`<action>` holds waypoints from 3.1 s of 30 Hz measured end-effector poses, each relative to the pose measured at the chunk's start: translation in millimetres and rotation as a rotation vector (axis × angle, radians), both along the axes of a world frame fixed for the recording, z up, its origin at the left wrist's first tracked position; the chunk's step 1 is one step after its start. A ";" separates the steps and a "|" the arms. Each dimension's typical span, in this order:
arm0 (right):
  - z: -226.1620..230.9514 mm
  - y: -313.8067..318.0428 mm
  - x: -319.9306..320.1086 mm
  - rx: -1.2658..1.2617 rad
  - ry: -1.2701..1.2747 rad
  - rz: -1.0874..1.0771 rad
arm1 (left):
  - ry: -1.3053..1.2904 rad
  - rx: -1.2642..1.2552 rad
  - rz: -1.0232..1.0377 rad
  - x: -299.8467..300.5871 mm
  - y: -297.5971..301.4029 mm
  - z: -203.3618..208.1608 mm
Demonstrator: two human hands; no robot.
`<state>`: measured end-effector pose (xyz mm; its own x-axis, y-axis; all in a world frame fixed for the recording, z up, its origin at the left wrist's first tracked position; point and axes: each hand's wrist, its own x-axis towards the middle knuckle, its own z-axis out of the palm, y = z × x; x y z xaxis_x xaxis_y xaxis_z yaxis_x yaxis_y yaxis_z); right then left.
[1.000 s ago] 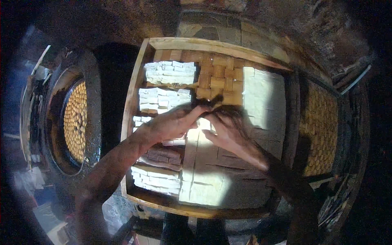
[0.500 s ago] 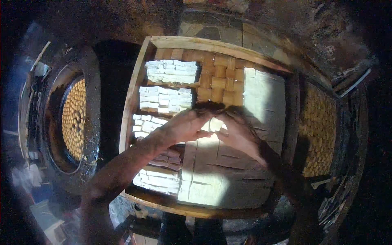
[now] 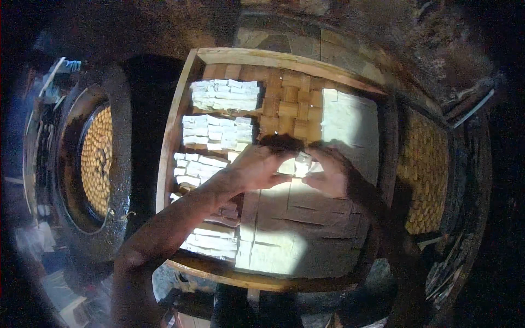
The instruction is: The person organizes and stacks small rectangular pieces of dough inside a wooden tray by hand, placing them in rows.
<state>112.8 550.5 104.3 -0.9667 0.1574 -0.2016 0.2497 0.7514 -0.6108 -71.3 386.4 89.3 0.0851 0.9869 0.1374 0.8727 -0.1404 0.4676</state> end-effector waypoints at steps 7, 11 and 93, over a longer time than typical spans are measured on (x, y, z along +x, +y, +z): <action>-14.7 4.1 9.0 -0.327 0.204 0.050 | -0.112 -0.108 0.018 10.4 16.2 5.7; -4.3 -8.7 14.1 0.015 0.092 -0.003 | -0.001 -0.142 0.035 11.4 15.6 -2.1; -29.1 -29.6 14.8 0.060 0.195 0.080 | 0.213 0.134 -0.006 25.2 -33.0 -10.4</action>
